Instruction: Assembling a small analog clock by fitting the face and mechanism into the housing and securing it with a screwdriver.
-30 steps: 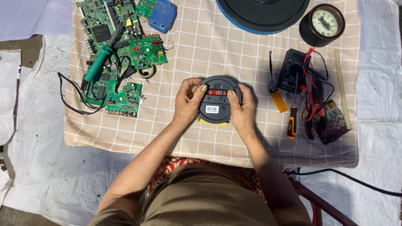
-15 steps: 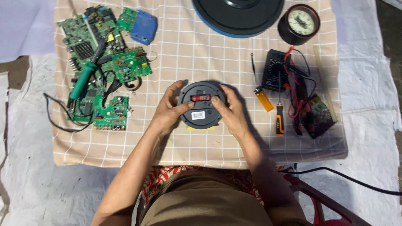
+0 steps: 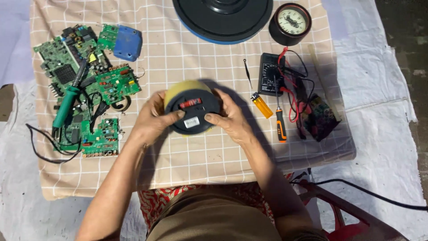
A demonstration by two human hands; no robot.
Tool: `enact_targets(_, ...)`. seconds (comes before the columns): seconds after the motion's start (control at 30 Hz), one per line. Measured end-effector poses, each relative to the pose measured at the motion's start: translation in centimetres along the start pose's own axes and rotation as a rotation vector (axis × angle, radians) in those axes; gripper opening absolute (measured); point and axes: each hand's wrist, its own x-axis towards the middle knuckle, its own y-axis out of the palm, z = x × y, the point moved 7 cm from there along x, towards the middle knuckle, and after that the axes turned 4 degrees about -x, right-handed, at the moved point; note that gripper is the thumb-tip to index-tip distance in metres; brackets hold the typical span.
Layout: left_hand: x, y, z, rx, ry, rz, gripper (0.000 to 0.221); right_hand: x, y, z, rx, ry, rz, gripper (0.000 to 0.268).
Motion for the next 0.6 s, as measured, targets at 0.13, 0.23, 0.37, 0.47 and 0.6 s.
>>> enact_targets(0.13, 3.0, -0.4, -4.8, 0.336, 0.298, -0.129, 0.061, -0.7, -3.0, -0.5, -0.133, -0.07, -0.177, 0.065)
enact_targets(0.23, 5.3, -0.9, -7.1, 0.405, 0.566, -0.218, 0.064, -2.0, -4.6, -0.9, -0.109, 0.014, -0.282, 0.047)
enact_targets(0.37, 8.7, 0.3, -7.0, 0.557, 0.661, -0.322, 0.059, -3.6, -5.6, -0.3, -0.132, 0.112, -0.346, 0.037)
enact_targets(0.47, 10.9, -0.7, -4.4, 0.394, 0.856, -0.414, 0.066, -4.2, -5.8, -0.2, -0.009, 0.034, -0.361, 0.028)
enact_targets(0.6, 11.9, -1.2, -0.8, 0.374, 0.93, -0.601, 0.073, -4.5, -6.2, -1.2, -0.063, -0.019, -0.413, 0.021)
